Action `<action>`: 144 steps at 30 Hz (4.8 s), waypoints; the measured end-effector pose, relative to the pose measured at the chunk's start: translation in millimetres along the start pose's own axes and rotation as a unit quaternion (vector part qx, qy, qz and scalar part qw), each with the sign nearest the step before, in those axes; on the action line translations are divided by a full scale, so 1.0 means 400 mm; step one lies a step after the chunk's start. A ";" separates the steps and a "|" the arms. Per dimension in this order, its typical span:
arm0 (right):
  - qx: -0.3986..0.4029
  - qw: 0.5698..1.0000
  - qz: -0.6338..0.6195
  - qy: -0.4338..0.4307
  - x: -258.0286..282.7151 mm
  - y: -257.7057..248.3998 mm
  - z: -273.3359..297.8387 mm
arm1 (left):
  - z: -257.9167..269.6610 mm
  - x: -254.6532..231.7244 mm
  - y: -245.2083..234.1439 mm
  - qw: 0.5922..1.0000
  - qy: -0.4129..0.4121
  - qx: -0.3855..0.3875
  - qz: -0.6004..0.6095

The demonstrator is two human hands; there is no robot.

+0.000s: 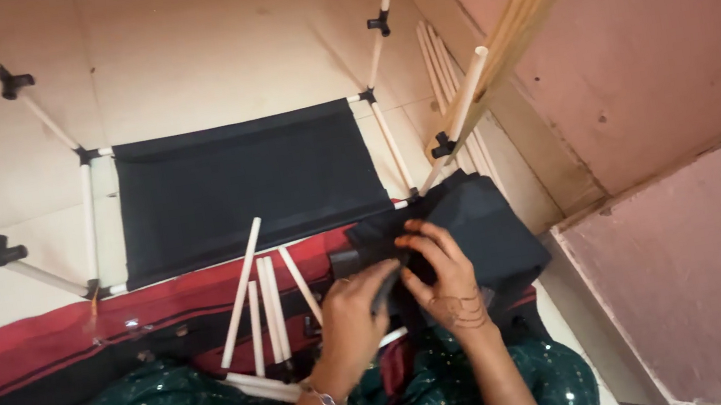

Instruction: The person assembles a small folding table by connecting white plastic poles with black corner joints and attaching black fabric panels to the frame. They insert poles into joints, secure the fabric, and adjust the structure while seated on the floor.

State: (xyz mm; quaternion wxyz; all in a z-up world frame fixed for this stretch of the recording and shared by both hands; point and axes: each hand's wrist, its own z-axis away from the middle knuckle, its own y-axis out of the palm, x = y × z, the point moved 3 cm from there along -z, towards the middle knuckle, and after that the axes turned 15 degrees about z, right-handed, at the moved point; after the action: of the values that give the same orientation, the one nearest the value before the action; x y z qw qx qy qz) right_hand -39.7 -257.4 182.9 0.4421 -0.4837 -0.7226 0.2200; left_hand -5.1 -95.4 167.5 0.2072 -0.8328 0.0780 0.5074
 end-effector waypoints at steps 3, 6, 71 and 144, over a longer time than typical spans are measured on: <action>-0.067 0.995 0.042 0.055 -0.050 -0.020 -0.001 | -0.027 0.006 -0.043 0.981 -0.135 -0.063 0.120; -0.109 0.977 0.025 0.180 -0.148 -0.042 0.005 | -0.010 -0.022 -0.102 0.971 -0.125 -0.082 0.189; 0.273 0.949 0.124 -0.098 0.063 0.534 -0.337 | 0.247 0.486 -0.228 0.717 -0.409 -0.429 0.367; 0.015 0.863 0.350 0.363 -0.929 0.217 0.111 | 0.214 0.380 -0.162 0.945 -0.181 -0.091 -0.255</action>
State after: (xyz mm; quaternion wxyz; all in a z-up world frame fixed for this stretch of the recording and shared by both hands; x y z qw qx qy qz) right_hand 18.6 -546.9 -62.9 0.5745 -0.7438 -0.2908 0.1793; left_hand 19.2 11.5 17.3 0.2635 -0.7346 -0.2225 0.5844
